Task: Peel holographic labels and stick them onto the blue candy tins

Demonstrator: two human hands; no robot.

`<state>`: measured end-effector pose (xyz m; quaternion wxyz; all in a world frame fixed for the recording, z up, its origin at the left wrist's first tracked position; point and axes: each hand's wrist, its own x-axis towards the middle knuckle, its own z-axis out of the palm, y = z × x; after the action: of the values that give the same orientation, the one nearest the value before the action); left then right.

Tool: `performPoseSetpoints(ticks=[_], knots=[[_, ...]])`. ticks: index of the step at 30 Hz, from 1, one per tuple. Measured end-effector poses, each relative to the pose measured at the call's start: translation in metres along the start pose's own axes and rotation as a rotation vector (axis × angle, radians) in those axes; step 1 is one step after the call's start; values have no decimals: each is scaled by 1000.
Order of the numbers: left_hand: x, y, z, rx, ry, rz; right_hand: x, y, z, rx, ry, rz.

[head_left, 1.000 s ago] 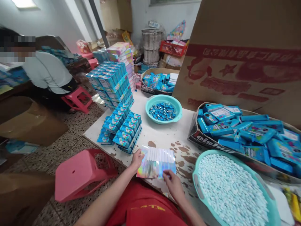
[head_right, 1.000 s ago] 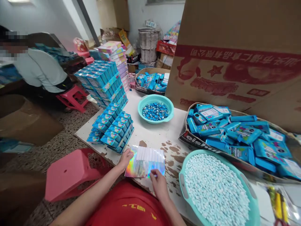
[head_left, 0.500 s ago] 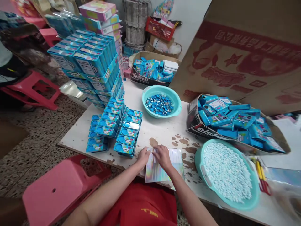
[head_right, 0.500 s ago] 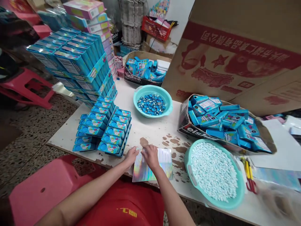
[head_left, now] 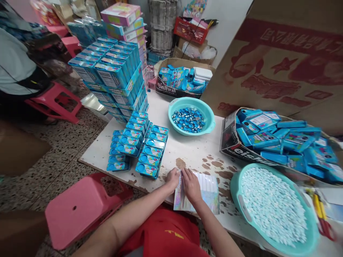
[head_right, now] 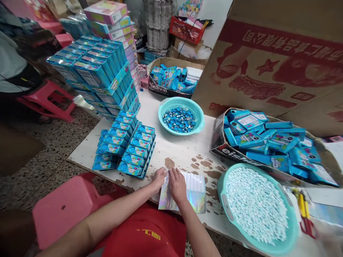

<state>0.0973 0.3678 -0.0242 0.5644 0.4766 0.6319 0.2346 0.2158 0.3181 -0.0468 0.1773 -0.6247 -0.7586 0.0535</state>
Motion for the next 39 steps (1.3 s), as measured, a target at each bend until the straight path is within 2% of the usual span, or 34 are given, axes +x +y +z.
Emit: performPoseSetpoints(ticks=[7,16,20,23,25,28,30,32,34,36,39], knots=[[5,-2,2,-9,1,5,9,5,-10,35,19,-9],[6,3,2,-7,-44,-16,37,22,-24,92,-86,-75],[7,4,3,36,-33,-30,40,22,-33,81,-126,-130],[13,6,6,93,-5,-45,31,18,-53,38,-147,-139],[16,10,7,126,9,-43,21,15,-73,9,-153,-88],[11,21,5,160,45,4,9,12,-110,74,-135,94],[0,32,0,119,53,101,5,8,-134,177,-113,221],[-14,44,-6,-30,-60,223,4,3,-153,269,-106,311],[-29,54,-10,-214,-282,286,5,-4,-166,346,-110,368],[-38,61,-11,-313,-471,255,7,-10,-173,416,-121,405],[-43,67,-11,-349,-563,162,8,-17,-175,491,-127,444]])
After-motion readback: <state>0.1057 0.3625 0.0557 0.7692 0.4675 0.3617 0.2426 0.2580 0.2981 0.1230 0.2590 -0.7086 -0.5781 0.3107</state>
